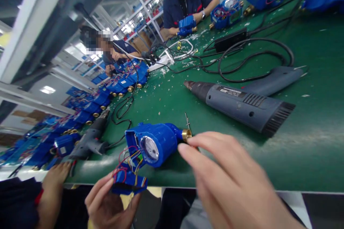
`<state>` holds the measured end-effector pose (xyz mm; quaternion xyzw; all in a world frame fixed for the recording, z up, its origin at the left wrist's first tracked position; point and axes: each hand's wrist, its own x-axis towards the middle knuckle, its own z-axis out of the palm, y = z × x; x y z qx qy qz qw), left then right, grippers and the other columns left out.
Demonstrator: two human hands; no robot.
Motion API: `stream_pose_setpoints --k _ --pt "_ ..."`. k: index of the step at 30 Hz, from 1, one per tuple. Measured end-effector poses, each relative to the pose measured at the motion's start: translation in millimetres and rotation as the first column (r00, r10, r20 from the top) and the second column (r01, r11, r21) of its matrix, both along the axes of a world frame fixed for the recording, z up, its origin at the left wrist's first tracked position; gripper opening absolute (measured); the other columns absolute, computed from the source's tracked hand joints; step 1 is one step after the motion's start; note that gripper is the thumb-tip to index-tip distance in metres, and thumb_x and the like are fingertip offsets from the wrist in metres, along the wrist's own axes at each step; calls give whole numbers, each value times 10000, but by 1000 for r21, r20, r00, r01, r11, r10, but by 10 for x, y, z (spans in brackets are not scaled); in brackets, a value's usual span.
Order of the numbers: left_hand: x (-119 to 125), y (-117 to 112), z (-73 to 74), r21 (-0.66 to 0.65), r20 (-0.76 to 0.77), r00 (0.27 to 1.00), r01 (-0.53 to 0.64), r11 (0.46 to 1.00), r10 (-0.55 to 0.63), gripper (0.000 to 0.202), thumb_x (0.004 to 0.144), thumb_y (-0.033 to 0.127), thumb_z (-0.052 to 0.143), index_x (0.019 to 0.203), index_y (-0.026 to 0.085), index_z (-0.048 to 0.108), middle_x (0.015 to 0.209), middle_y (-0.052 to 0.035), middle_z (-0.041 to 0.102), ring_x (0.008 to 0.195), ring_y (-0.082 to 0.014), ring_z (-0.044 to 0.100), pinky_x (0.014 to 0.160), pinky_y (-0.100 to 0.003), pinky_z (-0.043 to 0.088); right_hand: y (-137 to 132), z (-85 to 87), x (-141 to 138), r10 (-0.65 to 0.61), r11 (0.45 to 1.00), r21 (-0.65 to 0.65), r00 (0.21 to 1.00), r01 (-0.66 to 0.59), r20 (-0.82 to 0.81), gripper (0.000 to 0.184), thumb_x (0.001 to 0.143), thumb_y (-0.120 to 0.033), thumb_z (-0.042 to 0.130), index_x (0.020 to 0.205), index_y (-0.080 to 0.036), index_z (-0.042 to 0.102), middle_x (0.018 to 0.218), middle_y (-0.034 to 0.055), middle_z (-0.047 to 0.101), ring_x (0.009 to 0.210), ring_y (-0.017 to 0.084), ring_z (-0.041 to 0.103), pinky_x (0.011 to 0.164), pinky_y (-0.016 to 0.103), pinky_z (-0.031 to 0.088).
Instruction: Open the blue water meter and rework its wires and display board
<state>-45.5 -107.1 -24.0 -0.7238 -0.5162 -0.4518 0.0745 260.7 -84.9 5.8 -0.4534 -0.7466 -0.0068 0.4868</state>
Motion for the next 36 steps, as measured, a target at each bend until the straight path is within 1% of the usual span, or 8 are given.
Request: stream_pose_setpoints --k 8,18,20,23,26,29,32,36 --pt "-173 207 -189 265 -113 993 7 964 24 519 589 -34 786 886 280 500 1127 5 508 1013 -206 647 828 -391 596 741 243 -797 454 804 -447 891 -393 33 471 901 -271 561 1357 -157 527 1348 126 554 1257 274 487 1051 484 420" --pt "-395 289 -301 -143 82 995 -49 989 61 594 691 174 778 1198 257 481 1443 -156 358 1363 -372 423 963 -561 503 214 49 -1210 67 945 -324 995 -40 74 565 923 -227 424 1486 -188 381 1418 140 490 1218 336 488 908 575 494" --pt "-307 172 -252 -412 413 894 15 911 172 624 733 354 751 1276 267 454 1507 -149 348 1414 -382 348 991 -533 481 161 5 -1193 99 970 -237 983 -61 154 642 864 -262 511 1491 -215 382 1450 163 459 1206 372 501 845 576 525" --pt "-284 76 -94 -549 657 722 262 793 217 671 717 540 708 1269 227 490 1396 -156 514 1336 -374 458 971 -453 496 137 -36 -1111 155 984 -136 941 -119 300 677 739 -389 699 1385 -282 526 1435 143 489 1121 420 541 751 589 545" --pt "-409 99 80 -650 674 650 296 700 352 666 700 648 670 1207 232 554 1282 -155 610 1133 -350 625 729 -366 568 157 -26 -1031 202 979 -113 904 -172 378 783 564 -429 854 1294 -310 597 1413 113 519 1081 414 552 744 572 560" --pt "-506 126 195 -819 570 594 358 448 568 669 785 743 516 1219 234 534 834 -86 743 645 -236 717 512 -282 492 191 24 -989 247 969 -121 883 -217 398 872 476 -445 913 1277 -285 608 1370 145 545 1096 374 544 799 519 572" --pt "-419 86 269 -828 514 558 520 208 652 752 811 802 370 1245 205 515 598 -78 729 487 -193 692 478 -222 445 184 33 -990 243 970 -127 883 -209 401 865 513 -497 899 1293 -268 601 1347 172 554 1084 354 546 801 489 575" --pt "-161 -11 335 -656 576 348 736 164 740 637 850 706 477 1184 178 603 858 -141 788 711 -229 772 589 -248 550 80 -84 -1063 168 985 -110 893 -134 417 726 720 -441 778 1384 -284 530 1409 186 490 1067 386 553 750 496 568"
